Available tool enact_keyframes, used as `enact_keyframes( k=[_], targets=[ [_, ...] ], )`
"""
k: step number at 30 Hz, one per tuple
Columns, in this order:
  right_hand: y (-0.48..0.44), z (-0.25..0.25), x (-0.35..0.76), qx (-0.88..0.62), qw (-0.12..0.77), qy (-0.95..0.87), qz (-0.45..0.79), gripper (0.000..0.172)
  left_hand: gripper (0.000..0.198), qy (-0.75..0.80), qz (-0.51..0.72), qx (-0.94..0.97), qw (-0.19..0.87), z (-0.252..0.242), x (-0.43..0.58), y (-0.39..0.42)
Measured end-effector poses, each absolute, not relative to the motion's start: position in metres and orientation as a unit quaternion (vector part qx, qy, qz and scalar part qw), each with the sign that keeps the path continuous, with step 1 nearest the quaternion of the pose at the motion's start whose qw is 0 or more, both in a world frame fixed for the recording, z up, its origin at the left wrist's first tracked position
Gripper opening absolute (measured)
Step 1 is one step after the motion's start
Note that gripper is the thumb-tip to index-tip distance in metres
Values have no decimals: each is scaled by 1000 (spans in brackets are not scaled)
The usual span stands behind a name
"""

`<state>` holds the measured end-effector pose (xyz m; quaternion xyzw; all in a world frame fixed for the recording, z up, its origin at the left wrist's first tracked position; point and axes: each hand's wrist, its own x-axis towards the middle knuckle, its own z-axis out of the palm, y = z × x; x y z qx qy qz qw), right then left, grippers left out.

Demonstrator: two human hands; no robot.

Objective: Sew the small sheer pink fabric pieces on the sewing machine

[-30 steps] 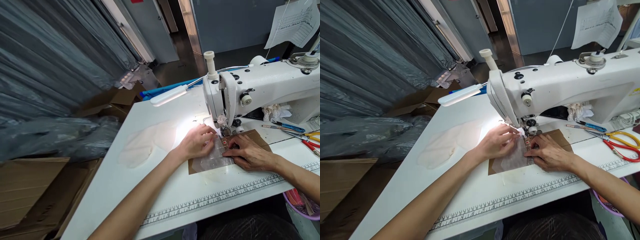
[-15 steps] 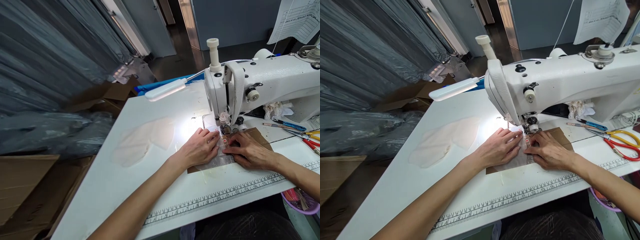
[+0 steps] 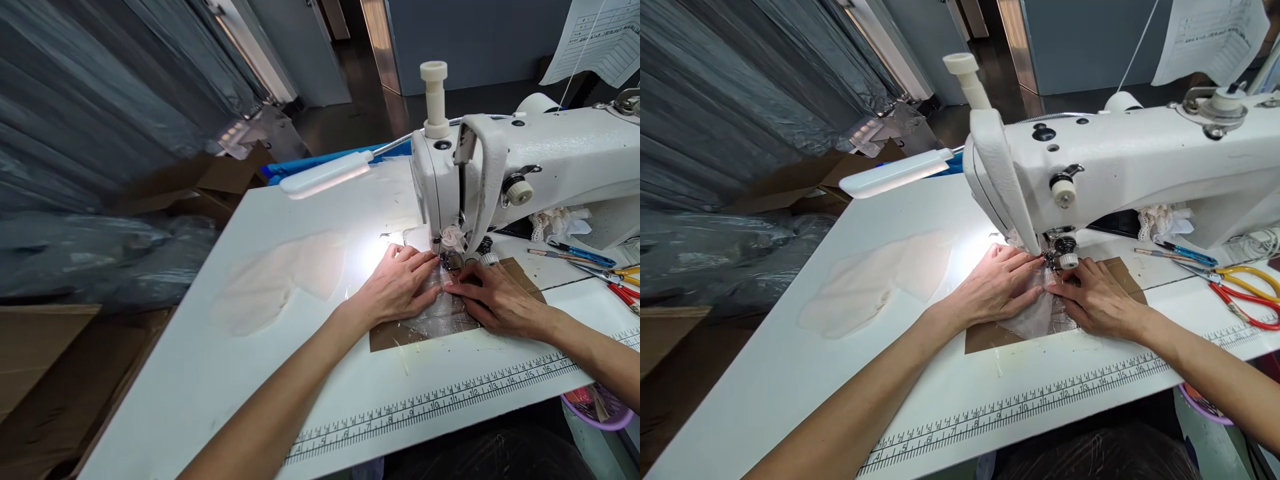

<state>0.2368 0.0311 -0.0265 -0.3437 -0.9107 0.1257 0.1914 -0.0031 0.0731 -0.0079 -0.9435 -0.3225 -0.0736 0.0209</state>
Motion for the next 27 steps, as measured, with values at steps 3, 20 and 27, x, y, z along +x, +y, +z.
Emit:
enact_keyframes(
  k=[3, 20, 27],
  targets=[
    [31, -26, 236, -344, 192, -910, 129, 37, 49, -322, -81, -943, 18, -10, -3, 73],
    [31, -26, 237, -340, 221, -904, 132, 35, 48, -323, -88, -940, 67, -13, 2, 70],
    [32, -27, 237, -334, 234, -905, 119, 35, 45, -325, -129, -932, 90, -12, 4, 65]
  ],
)
